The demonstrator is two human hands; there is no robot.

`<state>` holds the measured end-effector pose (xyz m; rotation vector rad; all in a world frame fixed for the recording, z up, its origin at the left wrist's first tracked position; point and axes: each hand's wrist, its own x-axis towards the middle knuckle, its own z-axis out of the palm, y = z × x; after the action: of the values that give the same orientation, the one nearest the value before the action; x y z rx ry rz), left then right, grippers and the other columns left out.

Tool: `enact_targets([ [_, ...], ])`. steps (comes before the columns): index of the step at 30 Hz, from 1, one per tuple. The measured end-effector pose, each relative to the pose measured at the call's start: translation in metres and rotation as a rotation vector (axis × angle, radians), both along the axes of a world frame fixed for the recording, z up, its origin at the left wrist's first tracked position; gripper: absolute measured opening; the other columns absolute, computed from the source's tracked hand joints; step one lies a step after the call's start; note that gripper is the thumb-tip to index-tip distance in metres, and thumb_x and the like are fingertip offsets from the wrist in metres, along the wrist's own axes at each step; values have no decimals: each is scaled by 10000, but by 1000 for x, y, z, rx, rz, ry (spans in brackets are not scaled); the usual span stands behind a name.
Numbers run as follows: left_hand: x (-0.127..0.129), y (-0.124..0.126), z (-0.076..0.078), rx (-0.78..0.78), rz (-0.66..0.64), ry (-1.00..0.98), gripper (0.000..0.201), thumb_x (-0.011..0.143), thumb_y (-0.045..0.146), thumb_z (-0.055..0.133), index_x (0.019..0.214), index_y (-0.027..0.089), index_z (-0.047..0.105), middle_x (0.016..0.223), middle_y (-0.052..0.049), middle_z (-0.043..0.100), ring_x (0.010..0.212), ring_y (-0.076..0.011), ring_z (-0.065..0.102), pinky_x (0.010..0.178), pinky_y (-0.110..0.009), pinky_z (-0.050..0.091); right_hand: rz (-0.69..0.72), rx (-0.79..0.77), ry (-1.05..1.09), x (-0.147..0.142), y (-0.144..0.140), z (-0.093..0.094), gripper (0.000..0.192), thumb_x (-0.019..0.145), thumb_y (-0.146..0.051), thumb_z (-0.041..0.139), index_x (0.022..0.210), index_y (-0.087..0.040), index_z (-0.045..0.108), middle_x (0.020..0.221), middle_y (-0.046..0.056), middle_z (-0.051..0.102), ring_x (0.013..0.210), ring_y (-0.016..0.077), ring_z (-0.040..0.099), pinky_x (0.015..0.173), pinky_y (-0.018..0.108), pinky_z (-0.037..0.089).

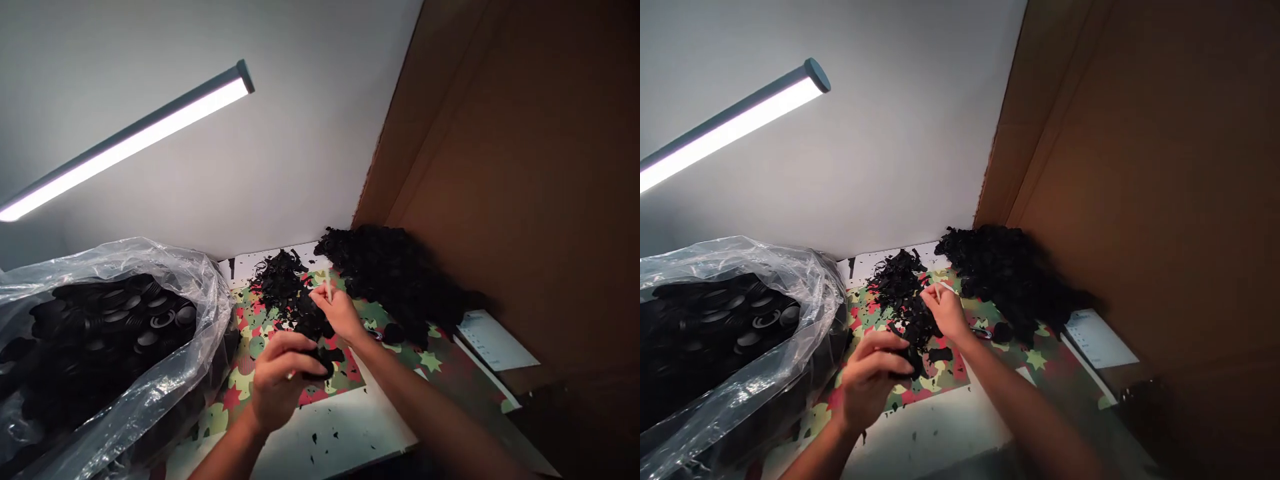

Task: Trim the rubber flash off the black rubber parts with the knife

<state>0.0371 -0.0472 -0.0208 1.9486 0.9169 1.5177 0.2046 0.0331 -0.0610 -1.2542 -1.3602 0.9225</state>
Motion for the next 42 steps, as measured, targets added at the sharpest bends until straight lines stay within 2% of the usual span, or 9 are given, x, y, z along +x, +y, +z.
enact_targets([
  [5,-6,20,-5,-320,6,-299,328,676,492,862,842,213,812,786,-64,680,752,-201,631,651,-285,534,67,67,-36,9,4,-2,257,753,-473,708,703,-221,719,712,10,621,670,182,535,648,307,423],
  [9,-14,29,-12,-558,1,-370,438,646,440,878,1008,204,808,828,-49,662,711,-171,590,568,-246,480,38,183,-23,3,-10,6,386,901,-533,584,700,-229,714,762,34,616,775,204,578,741,343,454],
  [13,-15,30,-14,-661,50,-390,347,583,364,902,863,179,815,736,-16,605,653,-141,550,542,-235,480,-31,243,80,4,-22,16,570,993,-602,406,634,-225,639,897,66,644,884,220,601,829,377,477],
  [17,-15,29,-13,-752,50,-403,309,557,356,905,784,173,802,668,5,564,595,-135,538,493,-256,509,33,299,105,5,-34,27,621,1035,-596,258,826,-241,723,890,68,659,870,222,618,826,393,504],
  [19,-15,29,-12,-766,55,-391,291,562,356,901,761,171,796,659,7,572,578,-133,547,489,-262,522,121,294,83,4,-40,30,538,1039,-561,319,925,-249,743,805,50,667,759,205,629,759,378,522],
  [22,-16,30,-10,-741,73,-354,253,573,341,895,725,168,788,642,9,589,547,-120,554,487,-247,508,214,236,78,1,-46,32,287,971,-485,564,1009,-251,725,897,54,731,782,206,689,731,354,559],
  [26,-18,31,-9,-713,89,-314,232,580,337,896,698,171,786,656,-4,610,569,-136,584,494,-251,513,281,250,99,-2,-49,29,132,922,-365,663,896,-238,685,1009,69,752,875,212,722,790,357,578],
  [31,-18,31,-9,-722,85,-273,211,576,335,891,662,181,776,663,-9,614,598,-155,594,516,-265,518,351,371,-2,0,-46,29,107,923,-274,654,820,-243,660,1013,55,782,939,222,702,852,387,541],
  [42,-20,32,-13,-663,125,-132,185,610,330,865,663,185,763,633,-1,588,592,-142,521,546,-254,408,371,436,-190,0,-43,25,145,974,-255,584,858,-242,670,1009,43,788,890,209,713,846,382,498],
])
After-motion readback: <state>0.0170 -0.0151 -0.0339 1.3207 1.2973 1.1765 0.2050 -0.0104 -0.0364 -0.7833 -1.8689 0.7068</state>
